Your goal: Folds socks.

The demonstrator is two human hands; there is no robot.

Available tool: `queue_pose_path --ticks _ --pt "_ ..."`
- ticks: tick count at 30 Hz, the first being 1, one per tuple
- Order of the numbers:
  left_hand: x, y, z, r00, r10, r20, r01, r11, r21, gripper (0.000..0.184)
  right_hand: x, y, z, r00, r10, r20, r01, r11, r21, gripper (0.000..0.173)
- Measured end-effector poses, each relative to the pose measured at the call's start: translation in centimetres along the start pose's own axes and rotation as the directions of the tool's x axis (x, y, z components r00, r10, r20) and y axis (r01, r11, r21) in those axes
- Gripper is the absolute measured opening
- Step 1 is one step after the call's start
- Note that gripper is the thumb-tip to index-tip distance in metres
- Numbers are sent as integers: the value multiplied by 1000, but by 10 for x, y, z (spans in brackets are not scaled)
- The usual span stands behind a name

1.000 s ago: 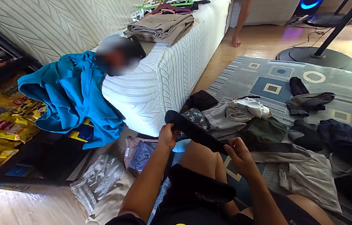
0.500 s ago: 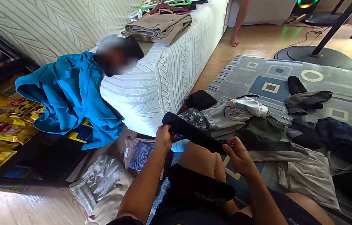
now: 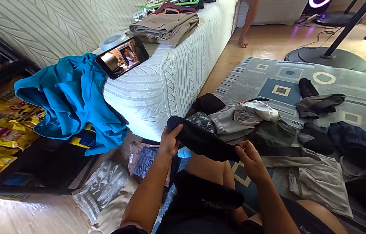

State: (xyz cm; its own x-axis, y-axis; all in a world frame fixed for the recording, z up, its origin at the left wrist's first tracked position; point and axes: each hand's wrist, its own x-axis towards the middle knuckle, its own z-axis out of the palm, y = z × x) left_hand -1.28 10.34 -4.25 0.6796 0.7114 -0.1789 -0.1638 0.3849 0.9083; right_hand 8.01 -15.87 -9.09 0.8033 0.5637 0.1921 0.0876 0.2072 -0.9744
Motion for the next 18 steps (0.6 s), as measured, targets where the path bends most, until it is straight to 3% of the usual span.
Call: queue_pose_path --ticks 7,12,18 --pt "-7 3 0 994 75 75 -72 996 -45 27 -2 -7 6 997 41 -58 -36 996 76 25" --pt "-9 7 -4 963 133 235 -132 991 -21 33 -1 -6 6 988 25 -150 -11 995 95 18" --pt "-11 13 0 955 141 261 -145 989 -3 24 0 -5 5 983 -22 -183 49 988 144 19"
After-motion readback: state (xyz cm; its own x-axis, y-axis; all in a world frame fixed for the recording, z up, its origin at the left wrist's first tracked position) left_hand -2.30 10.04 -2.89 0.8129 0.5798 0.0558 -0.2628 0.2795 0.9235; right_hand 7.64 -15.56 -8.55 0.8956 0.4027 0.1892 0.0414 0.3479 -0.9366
